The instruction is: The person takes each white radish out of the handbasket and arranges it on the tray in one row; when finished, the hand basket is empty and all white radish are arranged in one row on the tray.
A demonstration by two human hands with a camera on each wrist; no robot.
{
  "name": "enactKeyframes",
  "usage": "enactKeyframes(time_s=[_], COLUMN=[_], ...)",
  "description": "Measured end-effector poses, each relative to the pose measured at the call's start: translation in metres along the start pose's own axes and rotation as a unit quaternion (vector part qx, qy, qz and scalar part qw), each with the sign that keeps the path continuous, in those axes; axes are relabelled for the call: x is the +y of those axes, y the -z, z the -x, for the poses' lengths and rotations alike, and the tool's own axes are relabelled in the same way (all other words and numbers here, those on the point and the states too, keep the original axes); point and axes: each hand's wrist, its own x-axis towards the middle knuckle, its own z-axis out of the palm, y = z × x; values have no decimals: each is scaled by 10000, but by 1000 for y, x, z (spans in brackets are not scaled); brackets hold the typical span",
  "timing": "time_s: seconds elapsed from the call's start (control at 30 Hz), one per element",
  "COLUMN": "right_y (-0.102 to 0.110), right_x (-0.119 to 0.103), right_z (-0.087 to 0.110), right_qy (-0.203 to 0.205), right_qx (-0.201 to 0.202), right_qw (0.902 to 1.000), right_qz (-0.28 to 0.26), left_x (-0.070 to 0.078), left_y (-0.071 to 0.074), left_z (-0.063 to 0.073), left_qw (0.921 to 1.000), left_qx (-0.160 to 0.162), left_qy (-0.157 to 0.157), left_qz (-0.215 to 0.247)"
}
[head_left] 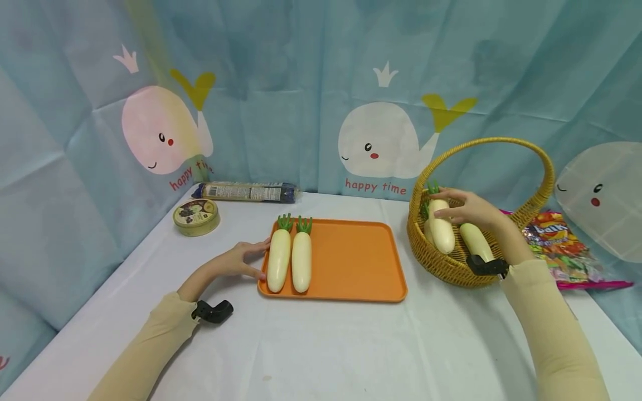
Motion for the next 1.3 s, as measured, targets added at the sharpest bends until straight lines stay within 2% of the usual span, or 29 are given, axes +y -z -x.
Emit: enactKeyframes(time_s=[0.3, 0.47, 0.67, 0.87, 1.1, 1.3], right_y=[-8, -16, -26, -30, -38, -49], right_x=[-5, -4, -5, -7, 1, 4], right_z=[8, 16, 25, 29, 42, 49], right_qy=[163, 276, 314, 414, 490, 617], right_qx=[-5, -24, -240, -295, -308, -305], right_qw=[9999, 9996, 9992, 9987, 9978, 9960], right_qz=[24, 71, 13, -97, -323, -561], left_x=[-2, -5, -4, -5, -1, 0], left_y=[-3, -4, -4, -3, -2, -1], left_z=[1, 3, 5, 4, 0, -1], left_qw=[9994, 9993, 9995, 9999, 9997, 9998], left_qx=[-20, 51, -50, 28, -8, -49], left_qy=[-282, -349, -219, -121, -224, -192], left_qz=[182, 90, 236, 83, 82, 95])
